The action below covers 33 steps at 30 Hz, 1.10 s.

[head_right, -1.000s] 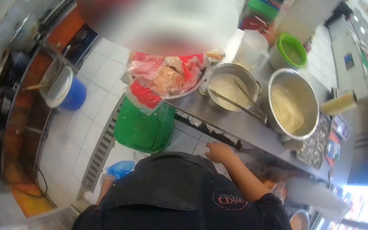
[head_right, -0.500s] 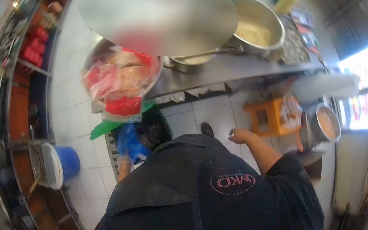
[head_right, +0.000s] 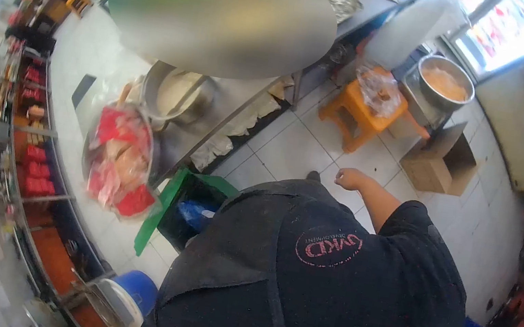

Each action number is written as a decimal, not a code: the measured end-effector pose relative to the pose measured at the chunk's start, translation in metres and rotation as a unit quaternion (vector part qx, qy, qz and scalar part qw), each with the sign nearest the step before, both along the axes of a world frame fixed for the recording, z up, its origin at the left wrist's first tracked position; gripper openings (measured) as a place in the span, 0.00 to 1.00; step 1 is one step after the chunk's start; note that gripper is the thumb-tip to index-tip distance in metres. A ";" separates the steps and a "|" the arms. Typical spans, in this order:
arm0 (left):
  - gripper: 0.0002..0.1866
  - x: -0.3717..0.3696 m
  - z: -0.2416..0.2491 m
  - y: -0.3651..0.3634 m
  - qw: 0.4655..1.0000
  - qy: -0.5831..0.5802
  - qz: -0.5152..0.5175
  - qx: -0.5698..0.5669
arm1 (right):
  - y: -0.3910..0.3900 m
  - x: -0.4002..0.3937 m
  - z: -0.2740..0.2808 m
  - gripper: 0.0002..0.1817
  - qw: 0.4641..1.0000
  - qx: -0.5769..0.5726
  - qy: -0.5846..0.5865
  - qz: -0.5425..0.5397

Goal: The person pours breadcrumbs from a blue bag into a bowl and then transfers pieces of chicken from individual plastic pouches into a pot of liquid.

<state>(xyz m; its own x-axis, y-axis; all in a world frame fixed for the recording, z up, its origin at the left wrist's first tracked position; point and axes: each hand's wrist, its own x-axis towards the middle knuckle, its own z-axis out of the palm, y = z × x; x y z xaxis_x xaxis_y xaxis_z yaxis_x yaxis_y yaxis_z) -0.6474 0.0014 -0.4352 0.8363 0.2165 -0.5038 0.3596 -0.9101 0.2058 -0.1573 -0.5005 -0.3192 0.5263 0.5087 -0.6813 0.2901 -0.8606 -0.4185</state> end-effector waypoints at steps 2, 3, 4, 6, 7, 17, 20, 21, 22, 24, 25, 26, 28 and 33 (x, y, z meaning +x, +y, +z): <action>0.11 0.039 0.001 0.001 0.997 -0.001 -0.073 -0.010 | -0.029 0.011 -0.003 0.18 0.999 0.002 0.002 -0.053; 0.11 0.060 0.001 -0.003 0.994 0.000 -0.109 -0.018 | -0.046 0.014 -0.006 0.18 0.997 0.001 0.005 -0.078; 0.11 0.083 0.010 -0.009 0.992 0.009 -0.124 -0.011 | -0.066 0.016 -0.014 0.17 0.994 0.011 0.005 -0.111; 0.11 0.148 0.043 -0.033 0.990 0.056 -0.118 0.045 | -0.111 0.022 -0.036 0.17 0.984 0.031 0.001 -0.173; 0.11 0.190 0.063 -0.046 0.987 0.082 -0.124 0.069 | -0.132 0.025 -0.041 0.17 0.978 0.023 0.002 -0.206; 0.27 0.517 0.025 -0.108 0.919 0.094 0.212 -0.319 | -0.253 -0.102 -0.074 0.13 0.768 0.046 0.123 -0.627; 0.31 0.612 0.068 -0.174 0.903 0.169 0.142 -0.368 | -0.252 -0.180 -0.091 0.15 0.757 0.027 0.174 -0.629; 0.30 0.638 0.042 -0.183 0.904 0.195 0.112 -0.364 | -0.242 -0.186 -0.061 0.16 0.797 -0.011 0.166 -0.580; 0.30 0.661 0.009 -0.195 0.902 0.221 0.083 -0.361 | -0.224 -0.188 -0.035 0.17 0.833 -0.050 0.160 -0.527; 0.29 0.693 -0.072 -0.210 0.877 0.217 0.130 -0.408 | -0.208 -0.197 -0.013 0.18 0.812 -0.079 0.244 -0.525; 0.29 0.716 -0.097 -0.216 0.884 0.219 0.107 -0.398 | -0.199 -0.193 0.003 0.19 0.788 -0.071 0.260 -0.553; 0.29 0.739 -0.121 -0.221 0.891 0.220 0.085 -0.387 | -0.191 -0.183 0.016 0.19 0.764 -0.063 0.274 -0.581; 0.29 0.782 -0.130 -0.240 0.941 0.218 0.028 -0.259 | -0.172 -0.166 0.035 0.19 0.746 -0.079 0.202 -0.629; 0.25 0.864 -0.234 -0.232 0.975 0.179 -0.125 -0.033 | -0.117 -0.048 0.059 0.17 0.759 -0.093 0.203 -0.611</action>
<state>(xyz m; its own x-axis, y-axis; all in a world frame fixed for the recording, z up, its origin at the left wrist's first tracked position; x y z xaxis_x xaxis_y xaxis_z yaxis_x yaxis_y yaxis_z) 0.2161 -0.2307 -0.6691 0.6272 -0.0147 -0.7788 0.1870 -0.9678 0.1688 -0.2056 -0.6179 -0.2603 0.2548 -0.3155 -0.9141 -0.8934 -0.4384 -0.0978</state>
